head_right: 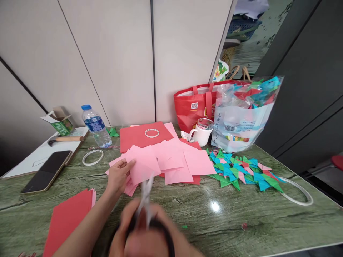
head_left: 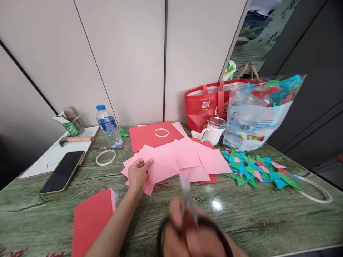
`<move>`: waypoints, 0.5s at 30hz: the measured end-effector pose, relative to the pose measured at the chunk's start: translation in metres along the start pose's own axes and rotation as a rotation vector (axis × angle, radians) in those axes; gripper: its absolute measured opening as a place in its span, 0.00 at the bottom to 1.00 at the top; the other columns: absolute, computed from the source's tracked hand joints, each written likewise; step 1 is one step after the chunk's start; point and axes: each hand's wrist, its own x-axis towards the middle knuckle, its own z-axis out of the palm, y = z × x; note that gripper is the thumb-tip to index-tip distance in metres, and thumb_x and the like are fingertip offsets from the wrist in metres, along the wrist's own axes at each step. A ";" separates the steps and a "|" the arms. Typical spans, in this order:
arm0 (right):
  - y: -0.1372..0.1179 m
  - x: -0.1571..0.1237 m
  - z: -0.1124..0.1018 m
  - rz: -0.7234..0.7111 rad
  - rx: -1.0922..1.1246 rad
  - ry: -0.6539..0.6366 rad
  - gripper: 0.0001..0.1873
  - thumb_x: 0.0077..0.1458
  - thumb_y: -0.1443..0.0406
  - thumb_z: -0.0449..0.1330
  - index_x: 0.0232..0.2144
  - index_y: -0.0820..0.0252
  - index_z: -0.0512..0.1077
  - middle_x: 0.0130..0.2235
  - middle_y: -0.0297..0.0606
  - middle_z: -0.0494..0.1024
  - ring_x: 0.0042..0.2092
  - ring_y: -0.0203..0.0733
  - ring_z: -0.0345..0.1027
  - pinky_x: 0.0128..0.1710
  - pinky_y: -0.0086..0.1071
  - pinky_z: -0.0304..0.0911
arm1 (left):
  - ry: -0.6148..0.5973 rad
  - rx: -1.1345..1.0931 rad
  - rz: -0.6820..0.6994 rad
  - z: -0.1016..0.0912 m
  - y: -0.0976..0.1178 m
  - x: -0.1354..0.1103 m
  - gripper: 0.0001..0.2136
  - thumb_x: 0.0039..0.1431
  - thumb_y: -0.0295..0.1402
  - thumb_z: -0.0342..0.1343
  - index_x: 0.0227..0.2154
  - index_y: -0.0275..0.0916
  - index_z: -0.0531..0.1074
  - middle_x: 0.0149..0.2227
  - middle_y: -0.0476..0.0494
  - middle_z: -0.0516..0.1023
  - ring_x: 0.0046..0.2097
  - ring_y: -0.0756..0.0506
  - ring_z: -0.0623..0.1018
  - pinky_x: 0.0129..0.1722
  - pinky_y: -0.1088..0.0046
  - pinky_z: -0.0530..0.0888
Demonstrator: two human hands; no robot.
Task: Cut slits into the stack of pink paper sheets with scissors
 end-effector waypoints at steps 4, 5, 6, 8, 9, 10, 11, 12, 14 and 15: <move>-0.035 0.039 -0.045 -0.485 -0.210 0.558 0.09 0.45 0.65 0.62 0.31 0.55 0.65 0.31 0.28 0.72 0.32 0.29 0.66 0.34 0.22 0.62 | -0.017 0.007 -0.003 0.002 0.002 0.000 0.17 0.29 0.33 0.66 0.26 0.32 0.71 0.24 0.48 0.74 0.24 0.52 0.71 0.25 0.76 0.68; -0.042 0.046 -0.056 -0.561 -0.383 0.709 0.13 0.40 0.66 0.65 0.30 0.58 0.66 0.33 0.32 0.74 0.35 0.33 0.67 0.35 0.26 0.62 | -0.025 0.012 0.000 0.003 0.002 0.000 0.17 0.29 0.33 0.65 0.26 0.32 0.71 0.24 0.48 0.74 0.25 0.52 0.71 0.26 0.76 0.68; -0.047 0.051 -0.067 -0.541 -0.493 0.740 0.15 0.37 0.66 0.66 0.29 0.59 0.66 0.34 0.35 0.75 0.36 0.37 0.67 0.36 0.29 0.63 | -0.033 0.018 0.007 0.003 0.002 0.000 0.17 0.29 0.33 0.65 0.27 0.32 0.70 0.25 0.48 0.74 0.25 0.52 0.71 0.26 0.76 0.68; -0.050 0.058 -0.082 -0.391 -0.521 0.686 0.19 0.32 0.66 0.68 0.29 0.61 0.67 0.30 0.36 0.75 0.33 0.38 0.69 0.32 0.29 0.65 | -0.055 0.031 0.020 0.003 0.001 -0.001 0.17 0.31 0.33 0.65 0.28 0.33 0.70 0.25 0.48 0.74 0.26 0.52 0.72 0.27 0.75 0.68; -0.050 0.061 -0.087 -0.326 -0.509 0.669 0.20 0.30 0.66 0.68 0.29 0.61 0.66 0.27 0.35 0.75 0.28 0.36 0.68 0.27 0.28 0.64 | -0.063 0.057 0.041 0.003 0.000 -0.002 0.17 0.32 0.33 0.64 0.29 0.33 0.69 0.25 0.48 0.74 0.26 0.51 0.72 0.28 0.74 0.69; -0.048 0.062 -0.091 -0.282 -0.495 0.665 0.21 0.29 0.65 0.69 0.28 0.61 0.66 0.23 0.32 0.73 0.22 0.33 0.66 0.21 0.27 0.62 | -0.062 0.107 0.087 0.003 0.001 -0.002 0.17 0.33 0.34 0.64 0.30 0.34 0.69 0.26 0.48 0.74 0.28 0.51 0.72 0.30 0.73 0.69; -0.045 0.064 -0.094 -0.263 -0.473 0.665 0.21 0.28 0.64 0.69 0.28 0.62 0.66 0.20 0.30 0.72 0.18 0.31 0.63 0.17 0.25 0.59 | -0.051 0.183 0.160 0.003 0.002 -0.003 0.17 0.36 0.34 0.63 0.31 0.34 0.68 0.27 0.47 0.74 0.29 0.50 0.73 0.31 0.72 0.69; -0.043 0.065 -0.096 -0.272 -0.447 0.684 0.22 0.28 0.64 0.69 0.28 0.62 0.65 0.18 0.28 0.71 0.16 0.30 0.60 0.14 0.24 0.57 | -0.034 0.279 0.261 0.005 0.004 -0.004 0.16 0.38 0.35 0.61 0.33 0.35 0.68 0.30 0.45 0.74 0.32 0.49 0.73 0.33 0.71 0.70; -0.039 0.067 -0.099 -0.331 -0.398 0.737 0.23 0.26 0.64 0.69 0.28 0.62 0.65 0.17 0.27 0.69 0.15 0.29 0.59 0.14 0.23 0.57 | 0.004 0.495 0.510 0.011 0.013 -0.007 0.14 0.45 0.35 0.56 0.37 0.37 0.67 0.37 0.43 0.71 0.36 0.49 0.72 0.38 0.69 0.69; -0.038 0.068 -0.100 -0.368 -0.381 0.766 0.23 0.26 0.64 0.70 0.28 0.62 0.65 0.17 0.27 0.69 0.15 0.29 0.59 0.14 0.23 0.58 | 0.005 0.574 0.627 0.016 0.019 -0.009 0.13 0.48 0.35 0.54 0.38 0.38 0.67 0.40 0.42 0.70 0.38 0.49 0.72 0.39 0.69 0.69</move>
